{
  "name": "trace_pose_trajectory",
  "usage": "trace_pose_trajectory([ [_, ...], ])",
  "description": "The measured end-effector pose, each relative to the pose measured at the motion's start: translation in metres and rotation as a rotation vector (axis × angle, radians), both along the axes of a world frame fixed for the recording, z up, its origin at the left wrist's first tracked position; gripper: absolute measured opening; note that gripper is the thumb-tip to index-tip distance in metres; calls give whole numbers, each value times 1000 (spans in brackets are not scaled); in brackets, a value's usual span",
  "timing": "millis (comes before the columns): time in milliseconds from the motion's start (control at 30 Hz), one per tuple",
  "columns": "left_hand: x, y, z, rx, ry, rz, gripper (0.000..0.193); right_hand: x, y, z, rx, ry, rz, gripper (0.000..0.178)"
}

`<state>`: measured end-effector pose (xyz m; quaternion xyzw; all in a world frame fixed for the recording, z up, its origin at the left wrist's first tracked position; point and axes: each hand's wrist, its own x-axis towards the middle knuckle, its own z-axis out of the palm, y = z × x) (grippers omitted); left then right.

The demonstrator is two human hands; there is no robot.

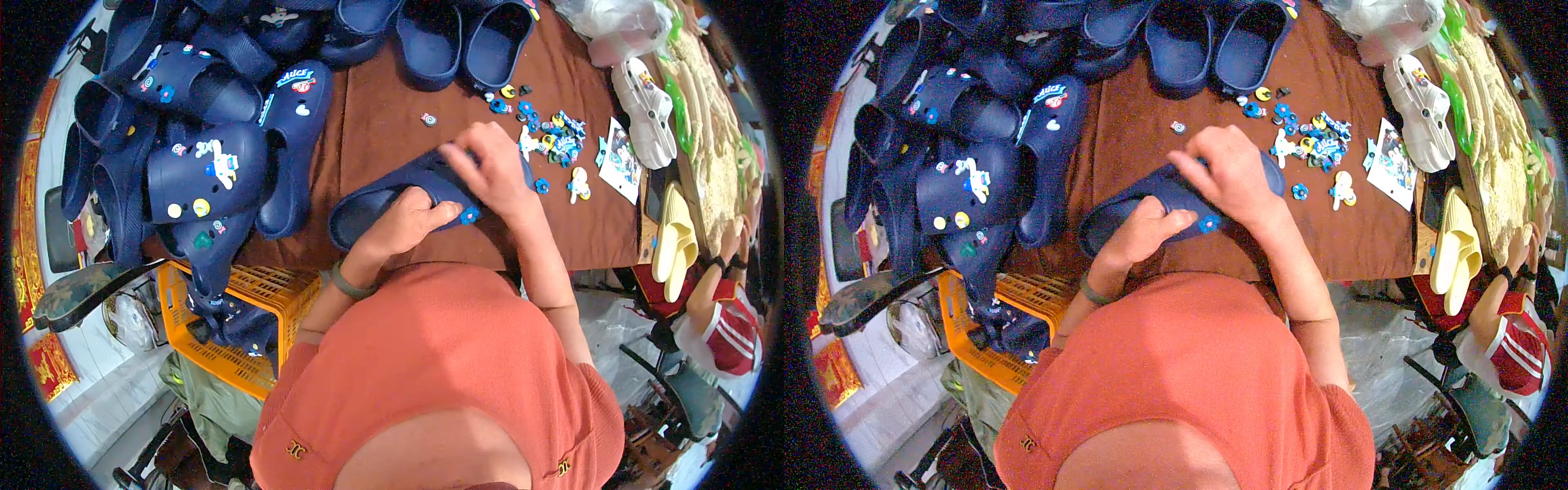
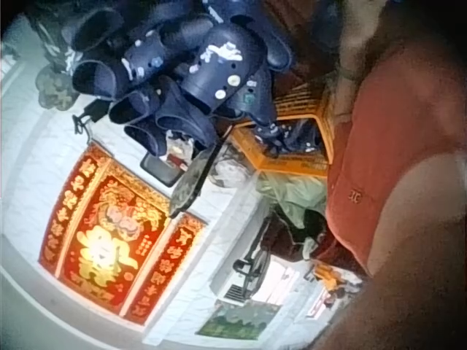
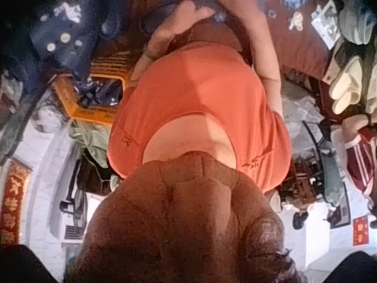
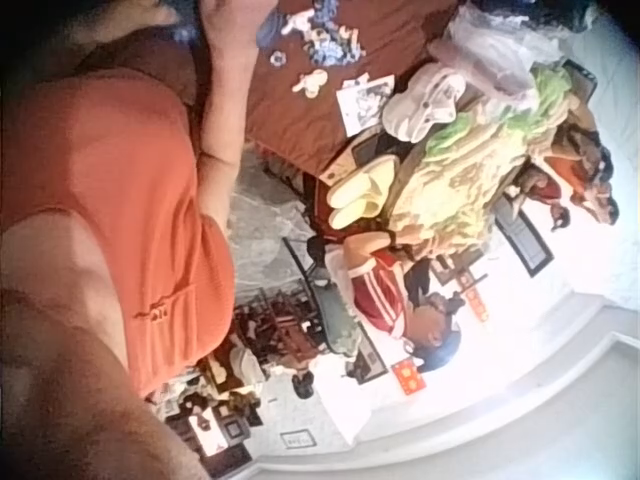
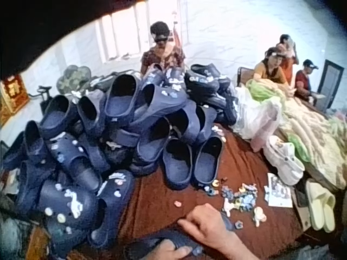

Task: Attaching decorative charms to the holes of rubber clogs.

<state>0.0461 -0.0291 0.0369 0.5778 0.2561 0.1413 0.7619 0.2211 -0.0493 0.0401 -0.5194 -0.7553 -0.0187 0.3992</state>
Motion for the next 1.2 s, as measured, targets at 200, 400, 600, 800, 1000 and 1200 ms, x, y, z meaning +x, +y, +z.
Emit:
trace_pose_trajectory([
  [200,0,3,12,35,134,17,36,49,-26,-3,-286,1517,-330,33],
  [400,0,4,7,61,132,12,35,82,-54,-30,-315,2126,-6,27],
  [600,2,1,12,155,140,77,35,75,-78,-46,-246,2075,205,22],
  [800,2,1,-12,253,31,47,30,36,-75,4,-309,348,-210,39],
  [1000,3,0,2,273,19,56,26,58,-58,-12,-242,-16,-29,53],
  [1200,-1,0,0,413,108,42,28,56,-52,-23,-83,-153,-13,38],
])
